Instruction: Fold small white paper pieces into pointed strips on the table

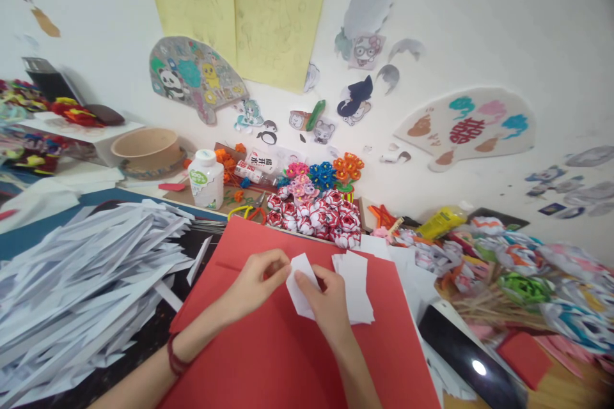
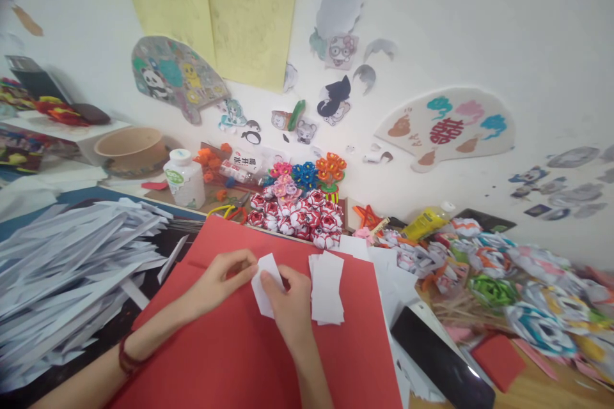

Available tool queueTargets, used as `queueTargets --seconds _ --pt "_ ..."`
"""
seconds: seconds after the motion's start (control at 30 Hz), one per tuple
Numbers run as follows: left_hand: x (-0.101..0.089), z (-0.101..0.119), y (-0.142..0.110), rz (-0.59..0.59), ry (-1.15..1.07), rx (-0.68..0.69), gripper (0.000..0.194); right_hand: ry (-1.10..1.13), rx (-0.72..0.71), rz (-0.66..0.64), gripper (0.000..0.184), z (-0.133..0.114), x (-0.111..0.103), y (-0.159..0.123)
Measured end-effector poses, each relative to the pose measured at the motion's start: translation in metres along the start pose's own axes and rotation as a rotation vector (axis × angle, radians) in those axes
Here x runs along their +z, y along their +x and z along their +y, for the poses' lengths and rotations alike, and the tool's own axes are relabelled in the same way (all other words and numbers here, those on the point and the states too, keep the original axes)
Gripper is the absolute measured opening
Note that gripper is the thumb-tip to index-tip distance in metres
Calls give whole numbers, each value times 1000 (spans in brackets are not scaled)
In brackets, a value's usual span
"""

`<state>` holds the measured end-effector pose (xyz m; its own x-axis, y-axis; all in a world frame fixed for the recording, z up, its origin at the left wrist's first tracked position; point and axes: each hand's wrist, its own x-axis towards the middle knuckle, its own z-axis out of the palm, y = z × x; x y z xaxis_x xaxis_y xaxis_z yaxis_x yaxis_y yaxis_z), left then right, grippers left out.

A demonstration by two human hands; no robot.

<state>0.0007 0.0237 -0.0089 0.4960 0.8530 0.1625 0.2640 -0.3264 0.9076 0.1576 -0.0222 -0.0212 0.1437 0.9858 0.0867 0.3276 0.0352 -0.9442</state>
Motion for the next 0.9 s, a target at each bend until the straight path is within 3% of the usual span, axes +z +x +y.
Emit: queueTargets --seconds 0.2,0.67,0.83,0.9 --pt "9 -2 -2 -14 5 -46 30 -14 4 7 28 0 0 1" --pt "26 -8 -4 47 -273 -36 24 78 13 143 27 -3 5 -4" --pt "25 -4 -6 46 -255 -24 23 151 17 288 32 1 -5 1" --pt "24 -3 -6 49 -222 -12 23 166 15 290 31 4 -12 4"
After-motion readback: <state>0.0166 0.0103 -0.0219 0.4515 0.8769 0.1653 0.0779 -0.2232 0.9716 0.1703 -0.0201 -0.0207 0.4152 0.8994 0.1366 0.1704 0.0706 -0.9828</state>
